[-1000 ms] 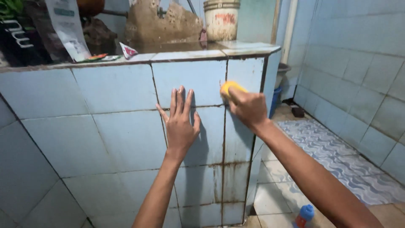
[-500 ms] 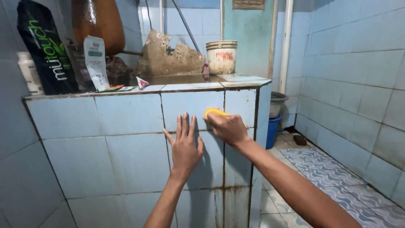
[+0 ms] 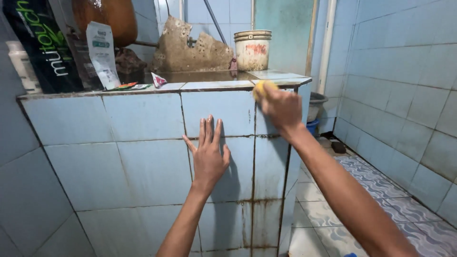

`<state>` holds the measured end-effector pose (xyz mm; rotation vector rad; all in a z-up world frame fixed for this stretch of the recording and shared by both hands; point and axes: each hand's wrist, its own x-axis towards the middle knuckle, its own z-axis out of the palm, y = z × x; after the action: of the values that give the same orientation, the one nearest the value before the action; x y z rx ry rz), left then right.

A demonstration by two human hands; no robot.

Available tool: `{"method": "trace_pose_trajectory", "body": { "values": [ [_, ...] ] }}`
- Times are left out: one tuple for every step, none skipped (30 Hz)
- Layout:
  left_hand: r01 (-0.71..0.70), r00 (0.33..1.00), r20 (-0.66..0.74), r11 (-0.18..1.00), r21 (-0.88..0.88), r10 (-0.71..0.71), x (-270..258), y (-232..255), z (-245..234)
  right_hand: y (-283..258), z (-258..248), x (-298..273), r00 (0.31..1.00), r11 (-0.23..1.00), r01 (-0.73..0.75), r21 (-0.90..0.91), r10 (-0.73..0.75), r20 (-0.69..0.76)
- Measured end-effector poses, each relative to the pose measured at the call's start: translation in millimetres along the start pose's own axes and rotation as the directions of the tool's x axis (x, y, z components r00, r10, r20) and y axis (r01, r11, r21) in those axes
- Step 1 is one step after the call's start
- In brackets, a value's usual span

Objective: Scrubbing the grout lines between wall tiles using a sponge and cleaning solution to remove stains.

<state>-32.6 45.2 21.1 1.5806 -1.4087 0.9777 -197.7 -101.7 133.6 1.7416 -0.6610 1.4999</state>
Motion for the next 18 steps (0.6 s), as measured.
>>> {"method": "trace_pose_trajectory", "body": {
  "values": [
    [0.000, 1.000, -0.001, 1.000, 0.003, 0.000, -0.8, 0.3, -0.3, -7.9, -4.4, -0.2, 1.000, 1.000, -0.001, 0.002, 0.001, -0.002],
    [0.008, 1.000, 0.007, 1.000, 0.010, -0.008, -1.4, 1.2, -0.9, -15.2, -9.4, -0.2, 1.000, 1.000, -0.021, 0.023, 0.022, -0.017],
    [0.010, 1.000, 0.012, 1.000, 0.013, -0.010, 0.5, 4.0, -0.6, -19.8, -15.5, 1.1, 0.998, 0.998, -0.043, 0.039, 0.044, -0.036],
    [0.005, 1.000, 0.009, 1.000, 0.012, -0.005, -0.1, 4.1, 0.2, -34.5, -12.3, -15.3, 0.998, 0.998, -0.045, 0.035, 0.046, -0.041],
    [0.014, 1.000, 0.014, 1.000, 0.009, -0.014, 0.3, 4.1, 1.9, -48.9, -7.9, -30.1, 0.999, 0.995, 0.027, 0.097, -0.029, 0.021],
    [0.023, 1.000, 0.019, 1.000, 0.006, -0.023, 0.5, 3.9, 3.4, -63.4, -3.2, -44.9, 0.991, 0.982, 0.095, 0.162, -0.109, 0.079],
    [0.017, 1.000, 0.009, 1.000, 0.011, -0.017, 1.9, 4.2, 0.7, -57.2, -4.0, -44.3, 0.992, 0.982, 0.096, 0.161, -0.108, 0.067],
    [0.014, 1.000, 0.022, 1.000, 0.023, -0.015, 3.2, 4.2, -1.8, -51.1, -4.4, -43.7, 0.989, 0.975, 0.113, 0.191, -0.129, 0.075],
    [0.018, 0.999, 0.041, 0.999, 0.036, -0.019, 0.7, 3.5, -4.7, -47.2, -4.8, -46.3, 0.984, 0.965, 0.128, 0.227, -0.152, 0.089],
    [0.018, 0.999, 0.039, 0.999, 0.042, -0.019, 2.0, 2.2, -7.0, -36.1, -4.2, -35.1, 0.985, 0.964, 0.128, 0.232, -0.151, 0.084],
    [0.017, 0.998, 0.054, 0.999, 0.038, -0.019, 1.8, 1.6, -9.0, -24.9, -4.2, -25.2, 0.995, 0.990, 0.093, 0.108, -0.096, 0.027],
    [0.017, 0.997, 0.069, 0.999, 0.034, -0.019, 1.7, 0.9, -11.1, -13.8, -4.1, -15.2, 0.998, 0.999, 0.047, -0.015, -0.048, -0.036],
    [0.014, 0.998, 0.064, 0.999, 0.036, -0.017, 1.0, -0.7, -11.6, -11.9, -2.4, -12.7, 0.998, 0.999, 0.048, -0.016, -0.048, -0.042],
    [0.013, 0.997, 0.070, 0.999, 0.038, -0.016, 0.2, -2.3, -12.1, -10.1, -0.8, -10.2, 0.999, 1.000, -0.027, -0.013, 0.026, -0.045],
    [0.013, 0.997, 0.075, 0.999, 0.034, -0.015, -0.8, -1.4, -11.4, -5.7, -0.9, -8.1, 0.994, 0.995, -0.098, -0.015, 0.097, -0.048],
    [0.011, 0.998, 0.068, 0.999, 0.030, -0.013, 4.3, -0.3, -9.1, -14.4, -0.9, -15.8, 0.994, 0.995, -0.094, -0.020, 0.093, -0.053],
    [0.019, 0.998, 0.067, 1.000, 0.024, -0.021, 2.8, 0.3, -7.1, -26.0, -1.4, -30.8, 1.000, 0.999, -0.020, 0.047, 0.020, -0.011],
    [0.027, 0.997, 0.065, 0.999, 0.018, -0.028, 1.2, 0.7, -4.8, -37.5, -1.7, -45.8, 0.998, 0.992, 0.052, 0.117, -0.055, 0.025]
  ]
}}
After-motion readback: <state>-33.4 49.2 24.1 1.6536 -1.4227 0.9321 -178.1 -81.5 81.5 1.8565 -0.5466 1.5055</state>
